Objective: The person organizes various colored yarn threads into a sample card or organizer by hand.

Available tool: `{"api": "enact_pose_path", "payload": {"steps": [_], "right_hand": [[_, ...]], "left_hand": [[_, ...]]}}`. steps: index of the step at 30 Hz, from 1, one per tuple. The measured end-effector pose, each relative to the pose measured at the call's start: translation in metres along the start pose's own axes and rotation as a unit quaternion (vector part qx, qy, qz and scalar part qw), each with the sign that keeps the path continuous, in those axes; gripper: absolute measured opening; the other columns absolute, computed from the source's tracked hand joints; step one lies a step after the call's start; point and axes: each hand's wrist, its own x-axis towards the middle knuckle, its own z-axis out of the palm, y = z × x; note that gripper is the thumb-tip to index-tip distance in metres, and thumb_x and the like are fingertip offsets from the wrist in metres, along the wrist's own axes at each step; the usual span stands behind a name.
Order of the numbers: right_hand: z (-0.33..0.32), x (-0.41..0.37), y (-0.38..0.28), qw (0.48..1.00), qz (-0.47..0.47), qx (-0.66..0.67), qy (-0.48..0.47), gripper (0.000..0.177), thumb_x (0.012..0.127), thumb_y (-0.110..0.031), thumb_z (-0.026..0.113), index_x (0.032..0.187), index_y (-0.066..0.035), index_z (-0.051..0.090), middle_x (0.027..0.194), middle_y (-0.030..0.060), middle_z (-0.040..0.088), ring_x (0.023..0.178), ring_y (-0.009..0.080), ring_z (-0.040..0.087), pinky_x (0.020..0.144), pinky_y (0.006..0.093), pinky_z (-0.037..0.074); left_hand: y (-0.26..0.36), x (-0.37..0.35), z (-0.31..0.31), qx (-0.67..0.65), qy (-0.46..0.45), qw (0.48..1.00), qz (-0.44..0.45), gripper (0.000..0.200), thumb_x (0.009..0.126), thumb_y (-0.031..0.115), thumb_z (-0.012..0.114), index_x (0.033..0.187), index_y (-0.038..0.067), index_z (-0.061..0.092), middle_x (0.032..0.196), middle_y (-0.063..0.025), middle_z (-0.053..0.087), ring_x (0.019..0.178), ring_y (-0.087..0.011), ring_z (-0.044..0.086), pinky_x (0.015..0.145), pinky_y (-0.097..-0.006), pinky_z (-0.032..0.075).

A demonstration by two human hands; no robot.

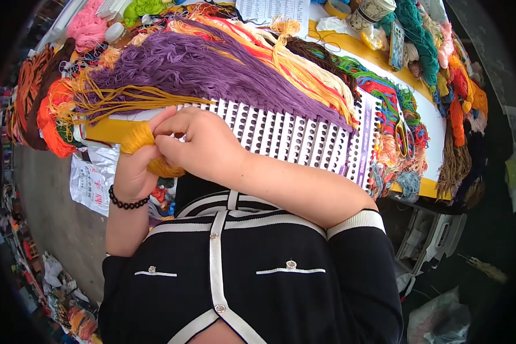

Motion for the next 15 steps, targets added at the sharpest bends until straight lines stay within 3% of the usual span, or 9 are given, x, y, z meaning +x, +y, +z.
{"api": "enact_pose_path", "payload": {"steps": [1, 3, 6, 8, 10, 11, 15], "right_hand": [[0.002, -0.002, -0.004, 0.994, 0.084, 0.069, 0.002, 0.013, 0.085, -0.008, 0.057, 0.091, 0.001, 0.063, 0.07, 0.0033, 0.057, 0.059, 0.0068, 0.052, 0.052, 0.0211, 0.042], [0.006, -0.003, -0.011, 0.959, 0.215, 0.186, 0.021, 0.014, 0.085, -0.008, 0.057, 0.09, 0.004, 0.063, 0.067, 0.0041, 0.058, 0.058, 0.0078, 0.053, 0.05, 0.0214, 0.041], [0.004, -0.006, -0.002, 0.956, 0.214, 0.2, -0.005, 0.015, 0.086, -0.009, 0.056, 0.088, 0.005, 0.062, 0.067, 0.0043, 0.058, 0.057, 0.0079, 0.053, 0.049, 0.0212, 0.041], [0.0, -0.007, -0.009, 0.946, 0.234, 0.226, -0.021, 0.014, 0.086, -0.007, 0.056, 0.086, 0.005, 0.061, 0.07, 0.0036, 0.059, 0.061, 0.0078, 0.054, 0.054, 0.0207, 0.043], [0.0, -0.009, -0.01, 0.942, 0.167, 0.292, 0.006, 0.012, 0.086, -0.005, 0.055, 0.087, 0.004, 0.061, 0.079, 0.0043, 0.061, 0.071, 0.0084, 0.057, 0.064, 0.0208, 0.047], [0.0, -0.01, -0.008, 0.933, 0.183, 0.309, 0.004, 0.01, 0.087, -0.004, 0.055, 0.088, 0.004, 0.061, 0.093, 0.0061, 0.061, 0.08, 0.0089, 0.057, 0.075, 0.0219, 0.048], [0.001, -0.012, -0.008, 0.938, 0.164, 0.306, -0.006, 0.011, 0.088, -0.004, 0.054, 0.089, 0.004, 0.061, 0.103, 0.0079, 0.06, 0.084, 0.0097, 0.058, 0.078, 0.0226, 0.048]], "left_hand": [[-0.001, -0.001, 0.002, 0.009, 0.038, 0.999, 0.009, 0.051, 0.084, -0.001, 0.042, 0.134, -0.006, 0.034, 0.113, -0.0119, 0.056, 0.089, -0.0157, 0.06, 0.078, -0.0275, 0.051], [-0.008, -0.001, -0.001, 0.05, 0.02, 0.998, 0.014, 0.051, 0.084, -0.001, 0.043, 0.134, -0.005, 0.034, 0.114, -0.0111, 0.055, 0.088, -0.0157, 0.06, 0.076, -0.0276, 0.051], [-0.008, -0.006, 0.004, 0.068, 0.002, 0.998, 0.0, 0.051, 0.083, -0.001, 0.046, 0.133, -0.005, 0.036, 0.114, -0.0102, 0.055, 0.085, -0.015, 0.061, 0.073, -0.0266, 0.052], [-0.006, -0.009, 0.0, 0.044, 0.001, 0.999, -0.013, 0.05, 0.083, -0.001, 0.047, 0.132, -0.005, 0.037, 0.114, -0.0102, 0.055, 0.083, -0.0144, 0.061, 0.071, -0.0254, 0.052], [-0.002, -0.012, -0.016, 0.09, -0.012, 0.994, -0.068, 0.048, 0.083, 0.001, 0.047, 0.13, -0.004, 0.04, 0.115, -0.0117, 0.055, 0.075, -0.0136, 0.062, 0.066, -0.0244, 0.052], [-0.003, -0.013, -0.016, 0.089, -0.011, 0.994, -0.066, 0.048, 0.083, 0.001, 0.047, 0.13, -0.004, 0.04, 0.115, -0.0117, 0.055, 0.075, -0.0136, 0.062, 0.066, -0.0244, 0.052], [-0.009, -0.013, -0.009, 0.029, 0.033, 0.999, -0.014, 0.046, 0.083, 0.002, 0.047, 0.129, -0.004, 0.042, 0.115, -0.0112, 0.056, 0.06, -0.0109, 0.06, 0.058, -0.022, 0.051]]}}
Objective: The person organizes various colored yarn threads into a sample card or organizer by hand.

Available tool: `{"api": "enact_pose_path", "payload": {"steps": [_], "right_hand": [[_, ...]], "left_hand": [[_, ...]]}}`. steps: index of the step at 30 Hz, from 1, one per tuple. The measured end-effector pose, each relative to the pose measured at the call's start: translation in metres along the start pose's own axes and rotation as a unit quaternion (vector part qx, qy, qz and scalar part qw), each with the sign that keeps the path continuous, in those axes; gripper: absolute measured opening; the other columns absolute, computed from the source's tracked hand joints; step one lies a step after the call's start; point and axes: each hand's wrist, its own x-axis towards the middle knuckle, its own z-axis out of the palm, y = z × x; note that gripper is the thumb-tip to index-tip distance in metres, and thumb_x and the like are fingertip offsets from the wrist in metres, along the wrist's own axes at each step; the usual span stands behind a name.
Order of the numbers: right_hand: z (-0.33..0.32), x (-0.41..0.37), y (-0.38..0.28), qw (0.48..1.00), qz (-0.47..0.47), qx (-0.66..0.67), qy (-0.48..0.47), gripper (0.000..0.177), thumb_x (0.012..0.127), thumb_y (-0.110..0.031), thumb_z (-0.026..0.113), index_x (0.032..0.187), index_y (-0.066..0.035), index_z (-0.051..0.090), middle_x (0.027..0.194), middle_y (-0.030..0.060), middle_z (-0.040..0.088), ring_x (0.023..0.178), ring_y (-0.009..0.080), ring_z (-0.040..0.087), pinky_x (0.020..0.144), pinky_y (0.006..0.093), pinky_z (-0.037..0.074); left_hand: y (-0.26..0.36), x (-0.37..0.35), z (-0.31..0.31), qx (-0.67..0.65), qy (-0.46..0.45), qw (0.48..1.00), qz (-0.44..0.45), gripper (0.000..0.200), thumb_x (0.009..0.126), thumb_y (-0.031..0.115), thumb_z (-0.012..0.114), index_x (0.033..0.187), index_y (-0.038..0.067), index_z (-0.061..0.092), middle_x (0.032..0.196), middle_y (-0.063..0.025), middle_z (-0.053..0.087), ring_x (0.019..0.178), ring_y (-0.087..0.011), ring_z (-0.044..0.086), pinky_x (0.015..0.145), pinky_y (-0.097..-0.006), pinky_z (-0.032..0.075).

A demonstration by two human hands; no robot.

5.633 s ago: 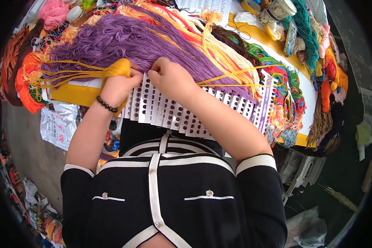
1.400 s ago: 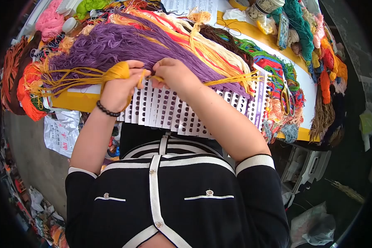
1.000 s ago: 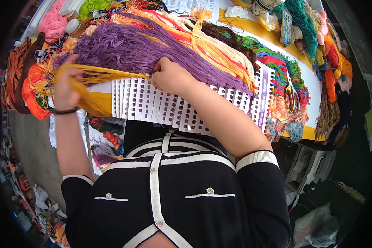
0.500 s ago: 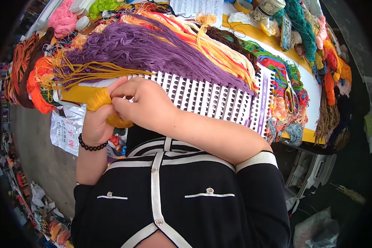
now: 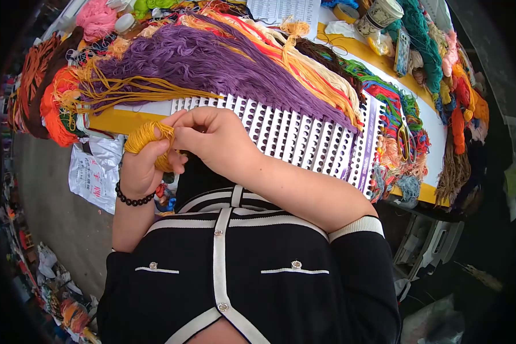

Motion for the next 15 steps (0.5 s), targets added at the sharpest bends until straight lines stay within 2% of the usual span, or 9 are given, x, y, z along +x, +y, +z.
{"api": "enact_pose_path", "payload": {"steps": [1, 3, 5, 7, 8, 10, 12, 14, 15], "right_hand": [[0.001, -0.001, 0.0, 1.0, -0.013, 0.008, 0.017, 0.011, 0.088, -0.004, 0.054, 0.09, 0.004, 0.061, 0.104, 0.008, 0.06, 0.085, 0.01, 0.058, 0.079, 0.0229, 0.048], [0.0, 0.0, 0.0, 0.999, -0.027, 0.016, 0.034, 0.011, 0.087, -0.004, 0.055, 0.091, 0.004, 0.061, 0.106, 0.0082, 0.06, 0.086, 0.0103, 0.058, 0.079, 0.0233, 0.048], [-0.002, 0.0, 0.002, 0.997, -0.049, -0.049, 0.028, 0.011, 0.087, -0.004, 0.055, 0.092, 0.005, 0.061, 0.106, 0.0083, 0.06, 0.086, 0.0106, 0.058, 0.079, 0.0236, 0.048], [-0.002, 0.0, 0.001, 0.994, -0.06, -0.09, 0.034, 0.011, 0.087, -0.004, 0.056, 0.092, 0.005, 0.061, 0.106, 0.0081, 0.061, 0.085, 0.0102, 0.058, 0.079, 0.0237, 0.048], [-0.001, 0.0, 0.001, 0.988, -0.071, -0.13, 0.041, 0.011, 0.087, -0.004, 0.056, 0.092, 0.004, 0.061, 0.105, 0.0079, 0.061, 0.084, 0.0098, 0.058, 0.079, 0.0238, 0.048], [0.001, 0.001, 0.0, 0.99, -0.061, -0.12, 0.039, 0.011, 0.087, -0.005, 0.056, 0.092, 0.004, 0.061, 0.103, 0.0074, 0.062, 0.084, 0.0094, 0.058, 0.078, 0.0239, 0.047], [0.001, 0.002, 0.001, 0.992, -0.051, -0.109, 0.041, 0.011, 0.087, -0.005, 0.056, 0.093, 0.003, 0.061, 0.101, 0.0068, 0.062, 0.083, 0.009, 0.057, 0.078, 0.024, 0.047], [0.001, 0.004, 0.003, 0.999, -0.036, -0.018, 0.034, 0.009, 0.086, -0.004, 0.057, 0.092, 0.001, 0.062, 0.099, 0.0055, 0.063, 0.085, 0.0079, 0.056, 0.078, 0.0228, 0.045], [-0.002, 0.005, 0.006, 0.999, -0.038, -0.018, 0.033, 0.009, 0.086, -0.004, 0.057, 0.092, 0.001, 0.062, 0.099, 0.0055, 0.063, 0.085, 0.0079, 0.056, 0.078, 0.0228, 0.045]], "left_hand": [[-0.001, -0.001, 0.001, -0.006, 0.033, 0.999, 0.019, 0.046, 0.084, 0.003, 0.046, 0.129, -0.004, 0.042, 0.116, -0.011, 0.057, 0.057, -0.0101, 0.059, 0.056, -0.0212, 0.05], [0.0, -0.002, 0.0, -0.013, 0.04, 0.999, 0.021, 0.043, 0.084, 0.004, 0.047, 0.127, -0.004, 0.045, 0.111, -0.0098, 0.059, 0.056, -0.0089, 0.057, 0.055, -0.0203, 0.049], [-0.001, -0.002, 0.001, -0.022, 0.045, 0.998, 0.023, 0.04, 0.085, 0.005, 0.048, 0.124, -0.004, 0.048, 0.106, -0.0086, 0.061, 0.055, -0.0077, 0.056, 0.053, -0.0195, 0.048], [-0.002, -0.002, 0.003, 0.048, 0.034, 0.998, 0.039, 0.031, 0.089, 0.01, 0.049, 0.117, -0.003, 0.054, 0.095, -0.0059, 0.063, 0.054, -0.0057, 0.054, 0.052, -0.0191, 0.048], [-0.003, -0.001, 0.004, 0.048, 0.034, 0.997, 0.039, 0.031, 0.089, 0.01, 0.049, 0.117, -0.003, 0.054, 0.095, -0.0059, 0.063, 0.054, -0.0057, 0.054, 0.052, -0.0191, 0.048], [-0.006, 0.001, 0.009, 0.123, 0.087, 0.985, 0.086, 0.027, 0.092, 0.016, 0.049, 0.112, -0.001, 0.058, 0.087, -0.0031, 0.063, 0.053, -0.0038, 0.052, 0.052, -0.0178, 0.046], [-0.009, 0.002, 0.01, 0.112, 0.094, 0.985, 0.094, 0.028, 0.093, 0.017, 0.048, 0.112, -0.001, 0.058, 0.086, -0.0032, 0.063, 0.054, -0.0041, 0.053, 0.051, -0.0172, 0.046], [-0.012, 0.002, 0.013, 0.101, 0.103, 0.984, 0.103, 0.028, 0.094, 0.018, 0.047, 0.112, -0.001, 0.058, 0.086, -0.0033, 0.063, 0.055, -0.0045, 0.054, 0.051, -0.0167, 0.045], [-0.012, 0.003, 0.015, 0.091, 0.12, 0.982, 0.114, 0.027, 0.094, 0.018, 0.047, 0.11, -0.001, 0.058, 0.085, -0.0038, 0.063, 0.058, -0.0067, 0.056, 0.054, -0.0185, 0.047]]}}
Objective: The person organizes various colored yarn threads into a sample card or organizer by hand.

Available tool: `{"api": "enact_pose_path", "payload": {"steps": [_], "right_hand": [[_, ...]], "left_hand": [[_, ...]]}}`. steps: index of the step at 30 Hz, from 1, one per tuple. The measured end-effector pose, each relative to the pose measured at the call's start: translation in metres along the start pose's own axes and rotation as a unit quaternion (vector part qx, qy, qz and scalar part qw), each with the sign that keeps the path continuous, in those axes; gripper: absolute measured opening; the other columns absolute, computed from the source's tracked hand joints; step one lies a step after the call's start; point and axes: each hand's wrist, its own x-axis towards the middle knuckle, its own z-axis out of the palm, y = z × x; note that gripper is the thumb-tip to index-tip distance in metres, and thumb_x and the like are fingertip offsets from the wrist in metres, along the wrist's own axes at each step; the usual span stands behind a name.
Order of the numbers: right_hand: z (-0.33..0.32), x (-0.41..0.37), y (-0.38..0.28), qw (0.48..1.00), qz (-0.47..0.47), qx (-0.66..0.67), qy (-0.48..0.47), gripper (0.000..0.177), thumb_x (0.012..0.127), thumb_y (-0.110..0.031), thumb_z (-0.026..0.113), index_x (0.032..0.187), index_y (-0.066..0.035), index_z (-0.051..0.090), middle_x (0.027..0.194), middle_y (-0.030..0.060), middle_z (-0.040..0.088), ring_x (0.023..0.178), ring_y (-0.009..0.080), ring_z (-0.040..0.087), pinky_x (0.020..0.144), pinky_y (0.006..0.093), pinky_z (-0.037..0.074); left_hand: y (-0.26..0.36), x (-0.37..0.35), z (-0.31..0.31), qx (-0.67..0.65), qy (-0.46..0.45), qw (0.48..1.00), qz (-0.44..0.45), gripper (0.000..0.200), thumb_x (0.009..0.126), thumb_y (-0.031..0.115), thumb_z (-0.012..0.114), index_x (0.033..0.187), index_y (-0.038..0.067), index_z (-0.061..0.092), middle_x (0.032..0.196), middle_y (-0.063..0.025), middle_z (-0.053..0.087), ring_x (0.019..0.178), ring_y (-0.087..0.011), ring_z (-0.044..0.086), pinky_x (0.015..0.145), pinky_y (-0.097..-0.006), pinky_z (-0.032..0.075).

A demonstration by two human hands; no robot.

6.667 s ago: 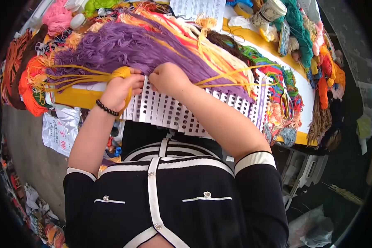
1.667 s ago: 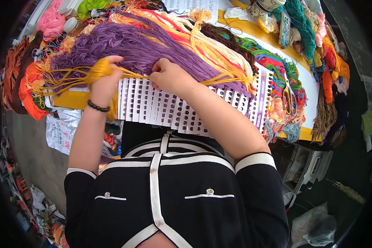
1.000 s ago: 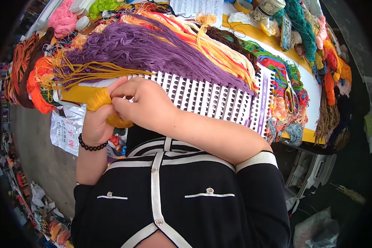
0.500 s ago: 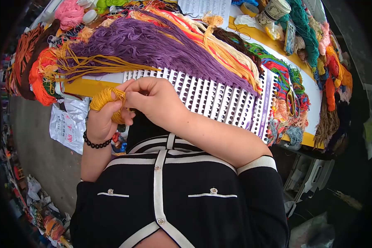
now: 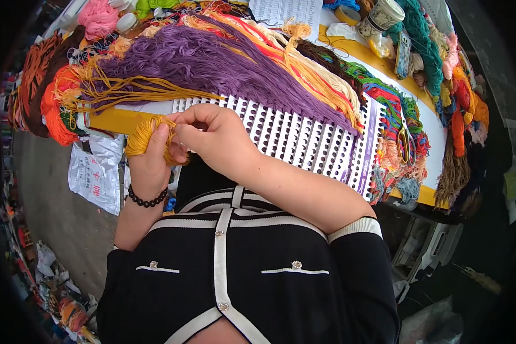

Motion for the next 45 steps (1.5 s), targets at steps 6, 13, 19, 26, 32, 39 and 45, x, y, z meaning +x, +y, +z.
{"api": "enact_pose_path", "payload": {"steps": [6, 13, 19, 26, 32, 39, 45], "right_hand": [[-0.033, -0.006, -0.03, 0.975, -0.036, 0.214, -0.05, 0.018, 0.084, -0.019, 0.05, 0.089, -0.005, 0.06, 0.094, 0.0133, 0.061, 0.097, 0.0282, 0.06, 0.099, 0.0436, 0.035], [-0.19, -0.122, -0.215, 0.838, -0.309, -0.27, 0.361, 0.016, 0.083, -0.013, 0.054, 0.09, 0.001, 0.058, 0.074, 0.0016, 0.051, 0.067, 0.0078, 0.046, 0.061, 0.0203, 0.039], [-0.131, -0.085, -0.165, 0.662, -0.236, -0.572, 0.424, 0.023, 0.081, -0.014, 0.062, 0.098, 0.0, 0.066, 0.083, 0.0031, 0.065, 0.077, 0.0085, 0.058, 0.068, 0.0222, 0.045], [-0.094, 0.021, -0.012, 0.841, 0.051, -0.53, 0.096, 0.019, 0.081, -0.016, 0.061, 0.088, 0.001, 0.069, 0.067, 0.0061, 0.063, 0.057, 0.0116, 0.057, 0.056, 0.0264, 0.047], [-0.103, 0.035, 0.0, 0.902, 0.146, -0.386, 0.132, 0.022, 0.083, -0.016, 0.056, 0.081, 0.004, 0.065, 0.064, 0.0057, 0.061, 0.056, 0.012, 0.059, 0.055, 0.0245, 0.049], [-0.099, 0.041, -0.005, 0.904, 0.188, -0.351, 0.154, 0.024, 0.084, -0.017, 0.053, 0.076, 0.003, 0.062, 0.062, 0.0058, 0.06, 0.055, 0.0131, 0.058, 0.053, 0.0252, 0.049], [-0.097, 0.043, 0.005, 0.792, 0.063, -0.597, 0.111, 0.023, 0.085, -0.019, 0.052, 0.076, 0.001, 0.061, 0.062, 0.0071, 0.058, 0.054, 0.0135, 0.057, 0.056, 0.0262, 0.048]], "left_hand": [[-0.003, 0.01, -0.04, -0.34, -0.088, 0.935, -0.038, 0.024, 0.096, 0.024, 0.043, 0.107, 0.008, 0.056, 0.083, -0.0023, 0.062, 0.075, -0.0132, 0.058, 0.07, -0.0277, 0.044], [0.002, 0.026, -0.266, -0.239, 0.241, 0.94, 0.035, 0.021, 0.094, 0.019, 0.047, 0.107, 0.005, 0.056, 0.086, 0.0004, 0.06, 0.061, -0.003, 0.049, 0.055, -0.0158, 0.038], [0.012, 0.039, -0.131, -0.044, 0.127, 0.988, -0.078, 0.033, 0.093, 0.023, 0.046, 0.12, 0.005, 0.053, 0.102, -0.0063, 0.062, 0.054, -0.0004, 0.04, 0.05, -0.0142, 0.035], [-0.02, 0.081, 0.002, -0.042, -0.111, 0.952, -0.283, 0.038, 0.092, 0.033, 0.049, 0.118, 0.006, 0.052, 0.105, -0.01, 0.062, 0.077, -0.0104, 0.057, 0.068, -0.0243, 0.046], [-0.045, 0.096, 0.031, 0.025, -0.083, 0.968, -0.234, 0.02, 0.086, 0.016, 0.058, 0.101, 0.004, 0.054, 0.09, -0.0049, 0.06, 0.075, -0.0096, 0.057, 0.064, -0.0229, 0.046], [-0.064, 0.105, 0.032, 0.06, -0.073, 0.976, -0.194, 0.018, 0.077, 0.005, 0.061, 0.094, 0.006, 0.054, 0.081, -0.0017, 0.056, 0.067, -0.0088, 0.054, 0.054, -0.0209, 0.041], [-0.065, 0.106, 0.032, 0.177, -0.076, 0.967, -0.165, 0.018, 0.077, 0.008, 0.061, 0.094, 0.005, 0.056, 0.079, 0.0017, 0.059, 0.068, -0.0067, 0.054, 0.057, -0.0213, 0.04]]}}
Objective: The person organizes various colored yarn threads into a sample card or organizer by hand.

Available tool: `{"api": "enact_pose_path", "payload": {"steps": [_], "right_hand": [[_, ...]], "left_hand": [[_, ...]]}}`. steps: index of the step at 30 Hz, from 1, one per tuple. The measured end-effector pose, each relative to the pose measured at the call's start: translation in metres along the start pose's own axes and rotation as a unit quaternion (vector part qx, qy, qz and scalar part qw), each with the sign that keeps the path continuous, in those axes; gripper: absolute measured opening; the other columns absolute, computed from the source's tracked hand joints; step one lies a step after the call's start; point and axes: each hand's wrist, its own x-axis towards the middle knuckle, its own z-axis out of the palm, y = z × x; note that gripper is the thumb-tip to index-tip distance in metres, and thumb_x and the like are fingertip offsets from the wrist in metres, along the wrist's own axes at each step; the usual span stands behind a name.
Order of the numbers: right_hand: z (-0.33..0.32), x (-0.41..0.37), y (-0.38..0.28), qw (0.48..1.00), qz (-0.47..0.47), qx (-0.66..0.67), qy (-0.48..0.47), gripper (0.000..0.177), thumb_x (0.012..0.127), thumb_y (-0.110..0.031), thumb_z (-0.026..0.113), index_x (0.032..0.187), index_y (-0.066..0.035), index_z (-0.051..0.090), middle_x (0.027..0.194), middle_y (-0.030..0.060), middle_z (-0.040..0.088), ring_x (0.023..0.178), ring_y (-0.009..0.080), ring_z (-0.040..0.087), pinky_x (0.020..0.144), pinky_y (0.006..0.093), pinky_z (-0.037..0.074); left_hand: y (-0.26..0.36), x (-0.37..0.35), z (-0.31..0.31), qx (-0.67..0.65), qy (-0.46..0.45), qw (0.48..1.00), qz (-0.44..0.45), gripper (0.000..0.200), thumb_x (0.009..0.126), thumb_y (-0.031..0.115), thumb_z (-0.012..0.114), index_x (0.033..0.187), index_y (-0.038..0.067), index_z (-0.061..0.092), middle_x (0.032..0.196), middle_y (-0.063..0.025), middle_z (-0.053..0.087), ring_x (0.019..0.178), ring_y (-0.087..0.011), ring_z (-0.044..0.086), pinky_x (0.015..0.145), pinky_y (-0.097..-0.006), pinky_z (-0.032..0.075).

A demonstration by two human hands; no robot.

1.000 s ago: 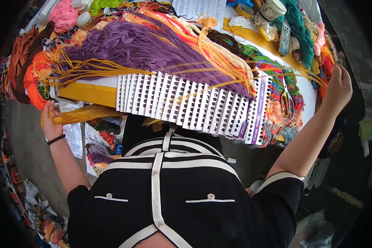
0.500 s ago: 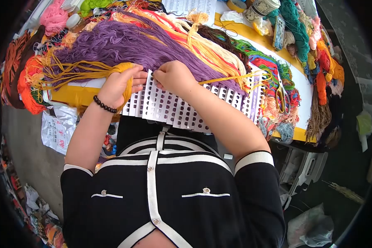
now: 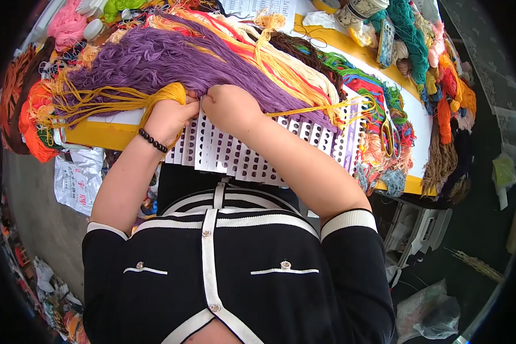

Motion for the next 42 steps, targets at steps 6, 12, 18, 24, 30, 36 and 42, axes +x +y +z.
{"api": "enact_pose_path", "payload": {"steps": [6, 12, 18, 24, 30, 36, 42], "right_hand": [[-0.009, -0.011, 0.007, 0.967, 0.078, 0.241, -0.036, 0.018, 0.087, -0.018, 0.049, 0.092, -0.001, 0.054, 0.07, 0.0059, 0.061, 0.063, 0.0125, 0.058, 0.059, 0.0248, 0.047], [-0.017, -0.012, 0.011, 0.84, 0.113, 0.528, -0.061, 0.011, 0.083, -0.005, 0.05, 0.094, -0.003, 0.051, 0.07, 0.0062, 0.059, 0.06, 0.011, 0.056, 0.052, 0.0212, 0.041], [-0.013, -0.008, 0.009, 0.89, 0.124, 0.43, -0.082, 0.015, 0.085, -0.011, 0.051, 0.098, -0.004, 0.049, 0.079, 0.0062, 0.06, 0.066, 0.0121, 0.057, 0.06, 0.0224, 0.045], [-0.01, -0.005, 0.009, 0.947, 0.124, 0.278, -0.101, 0.024, 0.084, -0.014, 0.053, 0.105, -0.003, 0.047, 0.084, 0.007, 0.063, 0.076, 0.0124, 0.06, 0.066, 0.0251, 0.047], [0.0, -0.012, 0.001, 0.973, 0.035, 0.228, -0.022, 0.017, 0.084, -0.012, 0.054, 0.098, -0.003, 0.053, 0.079, 0.0042, 0.061, 0.068, 0.0091, 0.056, 0.059, 0.0228, 0.044], [0.004, -0.046, -0.056, 0.912, -0.311, 0.168, 0.21, 0.012, 0.082, -0.011, 0.06, 0.087, -0.001, 0.063, 0.077, 0.003, 0.059, 0.064, 0.0079, 0.055, 0.058, 0.0255, 0.046], [0.0, -0.062, -0.07, 0.882, -0.054, 0.464, -0.065, 0.013, 0.083, -0.008, 0.061, 0.088, 0.004, 0.063, 0.083, 0.0063, 0.06, 0.064, 0.0121, 0.059, 0.06, 0.026, 0.049]], "left_hand": [[0.026, -0.015, -0.015, -0.07, -0.006, 0.996, 0.062, 0.02, 0.081, 0.007, 0.06, 0.1, 0.003, 0.053, 0.084, -0.0015, 0.062, 0.074, -0.0071, 0.057, 0.067, -0.0197, 0.044], [0.027, -0.011, -0.004, -0.014, -0.079, 0.993, 0.089, 0.035, 0.085, 0.004, 0.054, 0.119, 0.001, 0.048, 0.099, -0.0055, 0.063, 0.065, -0.0071, 0.055, 0.061, -0.0193, 0.045], [0.025, -0.01, -0.041, -0.054, -0.025, 0.989, 0.137, 0.036, 0.076, 0.004, 0.059, 0.112, 0.002, 0.057, 0.077, 0.0011, 0.055, 0.066, -0.0057, 0.048, 0.06, -0.019, 0.042], [0.065, -0.037, -0.183, -0.305, -0.013, 0.928, 0.214, 0.04, 0.085, 0.004, 0.054, 0.123, -0.004, 0.045, 0.094, -0.0079, 0.059, 0.074, -0.0116, 0.055, 0.068, -0.0235, 0.047], [0.035, -0.042, -0.189, -0.324, -0.094, 0.93, 0.147, 0.035, 0.094, 0.02, 0.046, 0.119, -0.003, 0.046, 0.123, -0.0167, 0.051, 0.109, -0.0224, 0.053, 0.088, -0.0288, 0.043], [0.031, -0.102, -0.037, -0.242, -0.105, 0.959, 0.099, 0.039, 0.088, 0.003, 0.045, 0.126, -0.004, 0.042, 0.107, -0.0124, 0.059, 0.092, -0.0189, 0.061, 0.079, -0.0311, 0.051], [0.03, -0.106, -0.023, -0.228, -0.12, 0.958, 0.124, 0.045, 0.089, 0.003, 0.048, 0.133, -0.003, 0.036, 0.119, -0.0103, 0.051, 0.096, -0.0156, 0.058, 0.078, -0.0289, 0.052]]}}
